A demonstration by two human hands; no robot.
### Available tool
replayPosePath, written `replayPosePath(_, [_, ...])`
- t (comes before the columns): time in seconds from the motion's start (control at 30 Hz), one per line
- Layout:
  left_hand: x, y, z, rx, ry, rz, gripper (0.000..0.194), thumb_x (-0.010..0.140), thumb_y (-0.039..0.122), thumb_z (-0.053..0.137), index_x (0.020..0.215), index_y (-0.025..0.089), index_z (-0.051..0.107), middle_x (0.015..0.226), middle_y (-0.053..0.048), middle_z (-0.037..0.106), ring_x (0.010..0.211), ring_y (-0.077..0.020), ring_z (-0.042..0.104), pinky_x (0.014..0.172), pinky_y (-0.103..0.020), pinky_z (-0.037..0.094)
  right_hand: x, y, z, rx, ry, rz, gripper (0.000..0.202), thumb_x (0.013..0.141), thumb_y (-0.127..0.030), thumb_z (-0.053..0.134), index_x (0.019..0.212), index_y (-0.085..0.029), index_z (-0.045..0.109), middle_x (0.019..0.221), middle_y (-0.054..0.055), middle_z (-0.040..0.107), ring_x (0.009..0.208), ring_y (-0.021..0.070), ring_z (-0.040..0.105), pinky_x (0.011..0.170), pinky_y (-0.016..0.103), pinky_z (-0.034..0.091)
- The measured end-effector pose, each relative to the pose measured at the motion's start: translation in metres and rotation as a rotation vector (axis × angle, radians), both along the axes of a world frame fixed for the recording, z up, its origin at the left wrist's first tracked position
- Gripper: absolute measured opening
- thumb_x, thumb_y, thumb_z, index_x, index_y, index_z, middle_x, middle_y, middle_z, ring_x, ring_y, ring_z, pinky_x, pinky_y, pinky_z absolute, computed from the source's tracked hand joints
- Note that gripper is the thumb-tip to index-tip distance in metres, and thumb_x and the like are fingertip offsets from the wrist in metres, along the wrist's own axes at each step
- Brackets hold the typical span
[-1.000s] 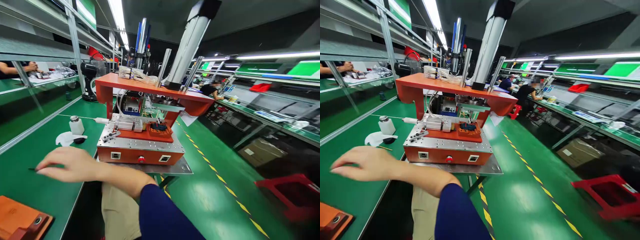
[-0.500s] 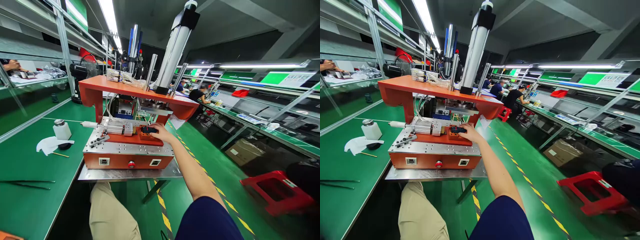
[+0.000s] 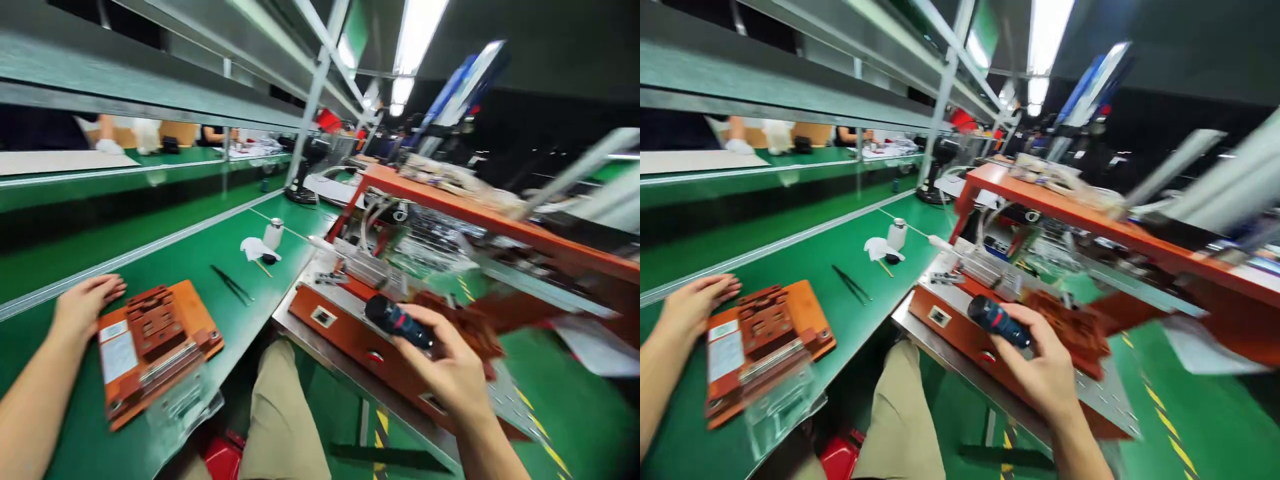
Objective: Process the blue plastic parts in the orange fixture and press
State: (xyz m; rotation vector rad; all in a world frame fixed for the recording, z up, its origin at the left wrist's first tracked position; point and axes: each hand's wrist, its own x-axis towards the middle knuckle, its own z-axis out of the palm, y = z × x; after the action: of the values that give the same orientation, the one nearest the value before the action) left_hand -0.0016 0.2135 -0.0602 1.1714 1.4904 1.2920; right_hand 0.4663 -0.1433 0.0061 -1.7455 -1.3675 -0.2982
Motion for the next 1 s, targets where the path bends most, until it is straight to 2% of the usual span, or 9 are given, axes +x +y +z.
replayPosePath(0.1, [-0.018, 0.004, -0.005, -0.016, -0.126, -0.024, 0.016, 0.084, 0.021, 0.078, 0.090, 0.010, 0.068, 0.078, 0.001, 0.069, 0.074, -0.0113, 0.065, 0.073, -0.024, 0.053, -0.062, 0.069, -0.009, -0.052, 0.004, 0.312, 0.035, 0.085, -0.032, 0.075, 0.119, -0.029, 0.067, 0.118, 0.007, 0.071, 0.109, 0.0255, 0.068, 0.100, 0.042, 0.053])
replayPosePath(0.23, [0.001, -0.006, 0.009, 0.024, -0.263, -0.192, 0.037, 0.072, 0.037, 0.088, 0.094, 0.012, 0.073, 0.089, -0.006, 0.075, 0.084, -0.0152, 0.070, 0.071, -0.022, 0.054, -0.148, 0.195, -0.028, -0.055, 0.212, 0.604, 0.031, 0.084, -0.029, 0.072, 0.114, -0.025, 0.068, 0.118, 0.008, 0.070, 0.111, 0.0246, 0.066, 0.098, 0.040, 0.053])
replayPosePath(0.33, [0.012, -0.018, 0.020, -0.036, -0.366, -0.349, 0.048, 0.078, 0.052, 0.081, 0.104, 0.012, 0.072, 0.096, -0.014, 0.076, 0.083, -0.0213, 0.073, 0.063, -0.025, 0.056, -0.211, 0.282, -0.043, -0.095, 0.348, 0.768, 0.031, 0.079, -0.030, 0.074, 0.108, -0.022, 0.069, 0.110, 0.007, 0.070, 0.102, 0.0235, 0.066, 0.094, 0.039, 0.053])
replayPosePath(0.43, [0.009, -0.018, 0.022, -0.100, -0.468, -0.400, 0.048, 0.089, 0.056, 0.069, 0.110, 0.012, 0.070, 0.088, -0.014, 0.075, 0.066, -0.0204, 0.072, 0.048, -0.024, 0.051, -0.263, 0.338, -0.055, -0.198, 0.434, 0.929, 0.030, 0.073, -0.028, 0.074, 0.103, -0.021, 0.071, 0.107, 0.006, 0.070, 0.101, 0.0224, 0.066, 0.096, 0.039, 0.051])
replayPosePath(0.5, [0.002, -0.011, 0.020, -0.116, -0.534, -0.372, 0.039, 0.093, 0.049, 0.066, 0.103, 0.012, 0.069, 0.080, -0.012, 0.073, 0.056, -0.0168, 0.069, 0.042, -0.021, 0.047, -0.285, 0.358, -0.064, -0.240, 0.484, 1.008, 0.035, 0.071, -0.027, 0.076, 0.105, -0.022, 0.072, 0.111, 0.006, 0.069, 0.108, 0.0231, 0.064, 0.099, 0.040, 0.050])
replayPosePath(0.6, [-0.007, 0.000, 0.012, -0.139, -0.632, -0.313, 0.026, 0.094, 0.037, 0.067, 0.098, 0.012, 0.068, 0.079, -0.011, 0.072, 0.057, -0.0164, 0.070, 0.046, -0.021, 0.052, -0.296, 0.369, -0.081, -0.254, 0.682, 1.049, 0.055, 0.070, -0.031, 0.078, 0.124, -0.025, 0.067, 0.125, 0.008, 0.064, 0.114, 0.0234, 0.061, 0.095, 0.038, 0.053])
replayPosePath(0.73, [-0.004, 0.006, 0.002, -0.203, -0.751, -0.288, 0.015, 0.095, 0.028, 0.064, 0.095, 0.013, 0.066, 0.086, -0.011, 0.074, 0.068, -0.0184, 0.074, 0.063, -0.028, 0.063, -0.289, 0.371, -0.100, -0.331, 1.071, 1.116, 0.057, 0.076, -0.044, 0.080, 0.128, -0.026, 0.065, 0.116, 0.005, 0.067, 0.090, 0.0165, 0.065, 0.081, 0.031, 0.057])
replayPosePath(0.87, [0.009, -0.001, 0.003, -0.271, -0.807, -0.322, 0.012, 0.098, 0.021, 0.057, 0.100, 0.012, 0.065, 0.101, -0.014, 0.075, 0.089, -0.0218, 0.077, 0.082, -0.033, 0.064, -0.286, 0.374, -0.101, -0.303, 1.300, 1.123, 0.050, 0.075, -0.052, 0.082, 0.114, -0.024, 0.070, 0.099, 0.002, 0.069, 0.072, 0.0121, 0.061, 0.071, 0.027, 0.056])
replayPosePath(1.0, [0.019, -0.015, 0.013, -0.259, -0.773, -0.453, 0.024, 0.095, 0.020, 0.063, 0.118, 0.012, 0.066, 0.119, -0.016, 0.072, 0.104, -0.0273, 0.074, 0.092, -0.039, 0.062, -0.284, 0.375, -0.093, -0.292, 1.445, 1.080, 0.050, 0.071, -0.056, 0.084, 0.106, -0.023, 0.072, 0.092, 0.001, 0.070, 0.063, 0.0101, 0.055, 0.056, 0.023, 0.050])
